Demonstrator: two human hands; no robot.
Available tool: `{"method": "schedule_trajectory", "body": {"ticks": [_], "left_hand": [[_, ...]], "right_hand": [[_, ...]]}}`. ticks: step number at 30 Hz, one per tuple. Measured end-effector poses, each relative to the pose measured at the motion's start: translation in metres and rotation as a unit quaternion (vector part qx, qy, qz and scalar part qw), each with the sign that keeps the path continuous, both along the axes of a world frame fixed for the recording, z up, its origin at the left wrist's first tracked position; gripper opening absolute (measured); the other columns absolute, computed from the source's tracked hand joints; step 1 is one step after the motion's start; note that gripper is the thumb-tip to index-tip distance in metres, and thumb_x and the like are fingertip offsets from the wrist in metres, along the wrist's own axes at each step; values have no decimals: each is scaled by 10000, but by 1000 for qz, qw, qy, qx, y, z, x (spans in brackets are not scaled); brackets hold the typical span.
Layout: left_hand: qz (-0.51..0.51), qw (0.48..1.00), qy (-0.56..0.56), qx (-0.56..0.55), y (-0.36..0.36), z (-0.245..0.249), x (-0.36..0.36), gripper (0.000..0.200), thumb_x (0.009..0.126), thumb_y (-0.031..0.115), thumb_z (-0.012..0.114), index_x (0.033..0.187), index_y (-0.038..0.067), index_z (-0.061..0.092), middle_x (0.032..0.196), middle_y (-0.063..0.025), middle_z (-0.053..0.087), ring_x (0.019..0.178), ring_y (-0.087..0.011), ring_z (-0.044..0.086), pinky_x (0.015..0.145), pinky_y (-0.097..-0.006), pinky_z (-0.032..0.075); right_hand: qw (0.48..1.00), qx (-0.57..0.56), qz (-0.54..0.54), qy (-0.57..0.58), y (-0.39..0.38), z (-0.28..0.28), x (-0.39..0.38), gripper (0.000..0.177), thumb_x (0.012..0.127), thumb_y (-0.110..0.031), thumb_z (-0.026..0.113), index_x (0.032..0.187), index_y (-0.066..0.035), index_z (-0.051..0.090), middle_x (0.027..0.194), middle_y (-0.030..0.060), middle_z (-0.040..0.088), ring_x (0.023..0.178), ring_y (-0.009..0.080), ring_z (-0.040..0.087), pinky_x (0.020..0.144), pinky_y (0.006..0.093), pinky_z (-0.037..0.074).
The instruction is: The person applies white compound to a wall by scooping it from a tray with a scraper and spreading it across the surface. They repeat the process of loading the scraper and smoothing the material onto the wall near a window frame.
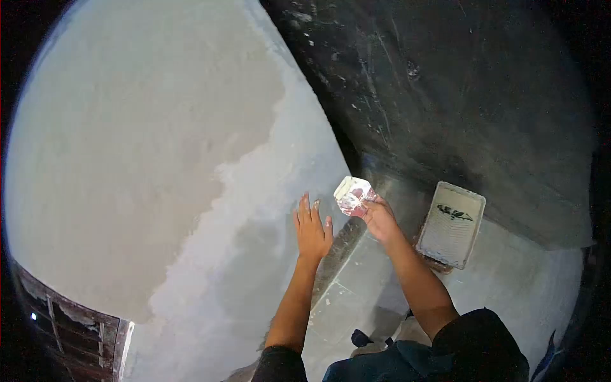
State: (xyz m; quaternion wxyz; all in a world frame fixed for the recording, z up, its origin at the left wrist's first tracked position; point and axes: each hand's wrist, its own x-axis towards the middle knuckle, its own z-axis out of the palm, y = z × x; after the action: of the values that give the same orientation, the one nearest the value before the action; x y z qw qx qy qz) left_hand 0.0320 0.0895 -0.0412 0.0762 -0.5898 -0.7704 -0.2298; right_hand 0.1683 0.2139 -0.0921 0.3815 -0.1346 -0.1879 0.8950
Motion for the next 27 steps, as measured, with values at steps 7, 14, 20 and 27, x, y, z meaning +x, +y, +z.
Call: {"method": "schedule_trajectory", "body": {"ticks": [7, 14, 20, 27], "left_hand": [[12, 994, 107, 7, -92, 72, -82, 455, 844, 233, 513, 1233, 0, 472, 1451, -215, 280, 1342, -401, 251, 1069, -551, 200], [-60, 949, 310, -15, -133, 136, -153, 380, 783, 248, 540, 1124, 84, 579, 1389, -165, 421, 1333, -336, 335, 1068, -532, 231], [-107, 906, 410, 20, -152, 126, -189, 263, 812, 318, 527, 1054, 218, 538, 1364, -69, 468, 1288, -268, 411, 1040, -507, 241], [-116, 890, 432, 90, -146, 120, -202, 283, 803, 356, 494, 1054, 226, 478, 1280, -57, 528, 1214, -262, 473, 969, -473, 255]], "right_hand": [[994, 77, -21, -74, -86, 71, -87, 348, 885, 48, 413, 1222, 63, 499, 1184, 139, 571, 1070, 211, 579, 921, 350, 483], [877, 363, -185, -253, -114, 107, -153, 354, 886, 8, 465, 1237, 14, 516, 1105, 216, 616, 992, 251, 626, 889, 319, 461], [741, 519, -350, -245, -144, 142, -199, 460, 817, 98, 481, 1270, 22, 491, 1214, 256, 547, 1138, 387, 533, 928, 379, 461], [674, 581, -391, -236, -167, 121, -257, 439, 855, -46, 497, 1284, 49, 481, 1363, 260, 411, 1284, 446, 356, 1055, 482, 323]]}}
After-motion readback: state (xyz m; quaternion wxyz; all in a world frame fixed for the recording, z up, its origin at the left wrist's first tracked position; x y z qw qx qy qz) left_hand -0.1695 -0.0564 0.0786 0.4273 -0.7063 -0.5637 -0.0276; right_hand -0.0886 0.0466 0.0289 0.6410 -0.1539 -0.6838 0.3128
